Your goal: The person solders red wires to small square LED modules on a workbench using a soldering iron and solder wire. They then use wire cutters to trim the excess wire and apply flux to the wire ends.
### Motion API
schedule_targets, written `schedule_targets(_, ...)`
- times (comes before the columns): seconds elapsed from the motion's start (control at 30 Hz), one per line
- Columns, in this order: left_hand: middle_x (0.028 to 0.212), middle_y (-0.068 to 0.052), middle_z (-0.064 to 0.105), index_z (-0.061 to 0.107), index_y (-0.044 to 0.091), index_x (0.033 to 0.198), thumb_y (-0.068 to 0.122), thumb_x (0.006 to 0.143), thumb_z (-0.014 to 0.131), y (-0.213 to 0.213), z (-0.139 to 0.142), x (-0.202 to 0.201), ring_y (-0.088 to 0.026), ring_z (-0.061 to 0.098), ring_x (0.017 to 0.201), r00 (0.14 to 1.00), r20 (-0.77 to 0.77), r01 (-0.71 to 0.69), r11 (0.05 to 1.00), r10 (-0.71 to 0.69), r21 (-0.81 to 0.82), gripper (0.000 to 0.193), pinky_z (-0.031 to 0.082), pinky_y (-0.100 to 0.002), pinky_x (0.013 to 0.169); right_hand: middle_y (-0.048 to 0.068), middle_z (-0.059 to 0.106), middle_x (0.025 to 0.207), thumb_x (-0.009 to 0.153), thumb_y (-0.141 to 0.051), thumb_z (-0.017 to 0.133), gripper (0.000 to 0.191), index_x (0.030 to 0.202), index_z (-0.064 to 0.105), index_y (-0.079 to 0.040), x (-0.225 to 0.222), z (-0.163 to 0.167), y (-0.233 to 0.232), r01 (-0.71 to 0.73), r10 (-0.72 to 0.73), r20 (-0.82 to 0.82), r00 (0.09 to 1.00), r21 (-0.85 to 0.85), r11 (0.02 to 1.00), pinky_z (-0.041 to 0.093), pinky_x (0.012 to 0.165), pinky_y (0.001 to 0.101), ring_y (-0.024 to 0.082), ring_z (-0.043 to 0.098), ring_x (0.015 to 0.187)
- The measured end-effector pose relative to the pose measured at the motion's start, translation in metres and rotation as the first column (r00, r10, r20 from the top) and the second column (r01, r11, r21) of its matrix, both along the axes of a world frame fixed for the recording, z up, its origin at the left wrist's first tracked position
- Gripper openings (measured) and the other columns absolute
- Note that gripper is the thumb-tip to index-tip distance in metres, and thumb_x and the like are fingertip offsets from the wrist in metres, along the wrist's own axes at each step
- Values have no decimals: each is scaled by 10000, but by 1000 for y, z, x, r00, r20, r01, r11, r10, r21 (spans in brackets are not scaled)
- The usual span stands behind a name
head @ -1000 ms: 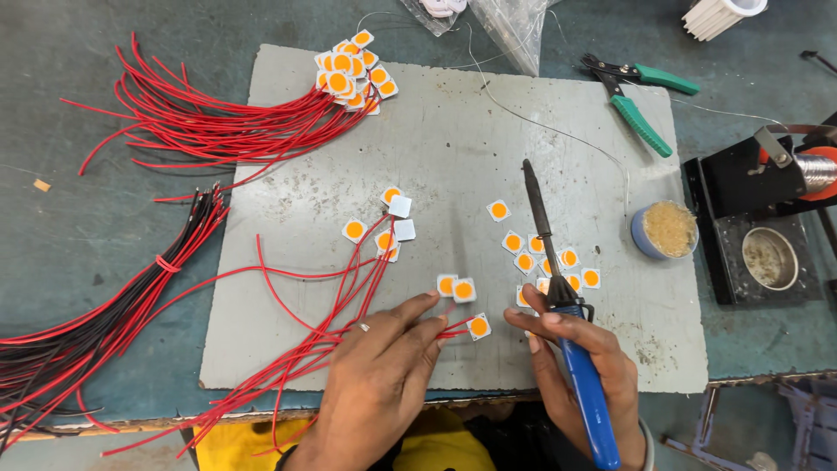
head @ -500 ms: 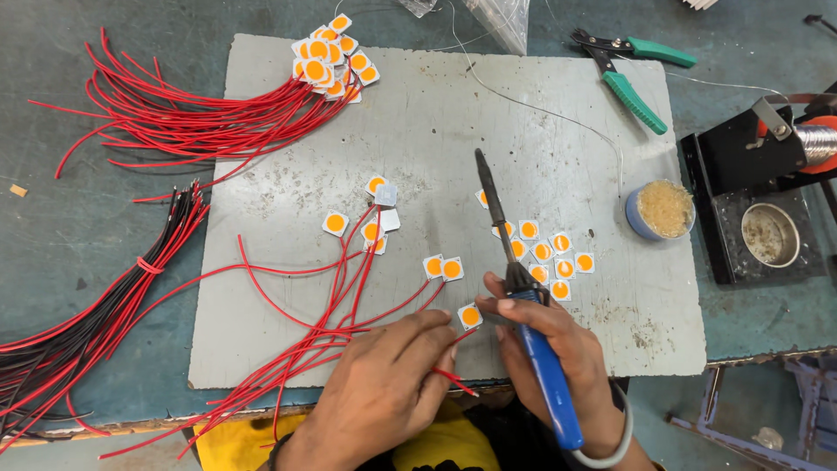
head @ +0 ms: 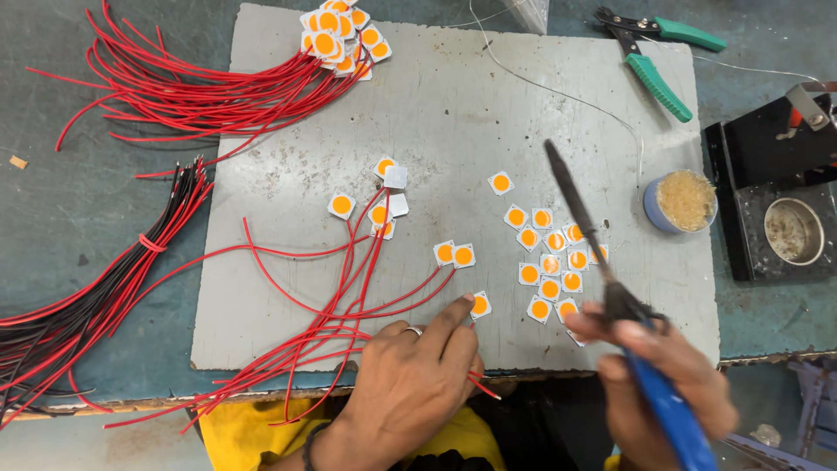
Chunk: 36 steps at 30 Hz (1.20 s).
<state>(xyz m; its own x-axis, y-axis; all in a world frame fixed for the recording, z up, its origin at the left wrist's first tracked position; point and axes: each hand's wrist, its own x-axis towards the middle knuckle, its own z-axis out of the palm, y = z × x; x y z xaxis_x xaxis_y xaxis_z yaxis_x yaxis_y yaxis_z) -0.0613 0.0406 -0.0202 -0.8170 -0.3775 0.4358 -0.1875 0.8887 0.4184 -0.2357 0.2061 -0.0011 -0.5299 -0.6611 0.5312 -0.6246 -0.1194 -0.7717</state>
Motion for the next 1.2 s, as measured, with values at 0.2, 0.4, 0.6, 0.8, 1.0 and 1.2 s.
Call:
schedule_targets(0.2, 1222, -149, 725, 613, 47, 880, 167, 819, 730, -1, -3, -1, -185, 597, 502, 1000, 23, -10, 1000, 10, 11, 178, 480, -347, 550, 114, 715, 972, 1041, -214, 521, 267, 1265, 579, -81, -49, 4, 60, -66, 53, 144, 988, 90, 994, 634, 787, 305, 157, 727, 808)
schedule_targets(0.4, 1151, -114, 734, 613, 56, 878, 174, 823, 731, 0, -1, 0, -189, 608, 548, 1000, -25, 4, 1000, -3, 4, 176, 475, -352, 567, 85, 683, 835, 1019, -210, 544, 205, 1177, 604, -93, -93, 13, 92, -325, 286, 205, 936, 193, 926, 564, 665, 290, 144, 665, 712)
schedule_targets(0.6, 1156, -91, 737, 624, 53, 866, 177, 832, 731, -2, 1, 6, -197, 572, 535, 1000, -10, 24, 1000, -24, -7, 168, 465, -340, 561, 62, 631, 718, 975, -169, 620, 144, 1102, 632, -104, -90, 23, 82, -384, 328, 249, 911, 226, 895, 492, 562, 291, 143, 593, 631)
schedule_targets(0.8, 1164, -100, 727, 619, 53, 851, 195, 848, 721, -2, 2, 6, -198, 571, 553, 999, 2, 41, 999, -41, -28, 174, 456, -340, 559, 19, 554, 689, 915, -128, 674, 122, 1033, 677, -98, -78, 39, 66, -329, 295, 148, 944, 365, 871, 399, 531, 289, 123, 532, 607)
schedule_targets(1.0, 1160, -93, 727, 613, 68, 827, 200, 843, 718, -1, 0, 6, -193, 570, 529, 999, 22, 42, 999, -41, -30, 170, 458, -343, 546, 19, 533, 661, 855, -84, 704, 97, 950, 693, -64, -59, 47, 44, -271, 261, 81, 962, 397, 877, 355, 524, 284, 121, 500, 587)
schedule_targets(1.2, 1162, -92, 728, 608, 75, 815, 205, 845, 720, 0, -3, 5, -188, 564, 487, 999, 20, 32, 999, -32, -15, 174, 464, -346, 542, 32, 601, 650, 818, -65, 698, 96, 910, 700, -42, -53, 53, 30, -305, 284, 112, 952, 379, 874, 406, 514, 275, 124, 539, 587)
